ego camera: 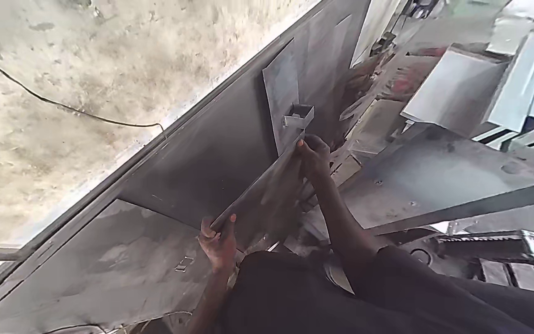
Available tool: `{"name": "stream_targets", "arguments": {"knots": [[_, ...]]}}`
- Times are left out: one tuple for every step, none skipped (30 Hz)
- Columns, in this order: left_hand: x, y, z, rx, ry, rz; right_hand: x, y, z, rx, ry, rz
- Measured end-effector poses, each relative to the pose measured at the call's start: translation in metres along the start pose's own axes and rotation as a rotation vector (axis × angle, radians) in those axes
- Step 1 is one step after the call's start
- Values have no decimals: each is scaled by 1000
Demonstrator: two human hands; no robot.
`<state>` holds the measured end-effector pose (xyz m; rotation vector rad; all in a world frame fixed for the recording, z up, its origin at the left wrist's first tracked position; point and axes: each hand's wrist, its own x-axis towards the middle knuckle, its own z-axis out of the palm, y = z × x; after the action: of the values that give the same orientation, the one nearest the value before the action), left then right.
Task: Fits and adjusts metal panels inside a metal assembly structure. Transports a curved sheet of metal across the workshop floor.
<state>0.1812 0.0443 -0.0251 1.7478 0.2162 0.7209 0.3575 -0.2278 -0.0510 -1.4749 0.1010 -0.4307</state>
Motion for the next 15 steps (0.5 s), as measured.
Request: {"name": "stream_targets", "arguments": {"knots": [[0, 1, -1, 11, -3, -9, -1, -2, 0, -9, 15, 10], [0, 0, -2, 3, -3, -2, -1, -4, 1, 0, 23, 21], [1, -2, -2, -17, -7, 18, -1, -5, 2, 37, 25, 28], [1, -5, -2, -31, -17, 41, 0, -4, 2, 83, 20, 23], [1, -8, -2, -36, -30, 62, 1, -2, 3, 124, 14, 15], [2, -10, -3, -37, -45, 73, 3, 1, 4, 148, 2, 8], [4, -12, -4, -24, -54, 73, 6, 3, 7, 149, -14, 6], [6, -13, -6, -6, -61, 58, 7, 4, 12, 132, -32, 14], [11, -13, -8, 8, -74, 28, 9, 5, 18, 101, -43, 26], [17, -13, -9, 22, -92, -19, 13, 6, 25, 69, -47, 32], [24, -14, -11, 42, -108, -70, 18, 7, 30, 40, -47, 32], [32, -17, -12, 60, -124, -114, 23, 8, 36, 18, -39, 34], [40, -20, -15, 49, -142, -138, 26, 8, 42, 10, -37, 39], [46, -25, -19, -3, -152, -138, 29, 8, 46, 6, -34, 45], [50, -33, -22, -103, -157, -121, 32, 9, 48, 9, -26, 42]]}}
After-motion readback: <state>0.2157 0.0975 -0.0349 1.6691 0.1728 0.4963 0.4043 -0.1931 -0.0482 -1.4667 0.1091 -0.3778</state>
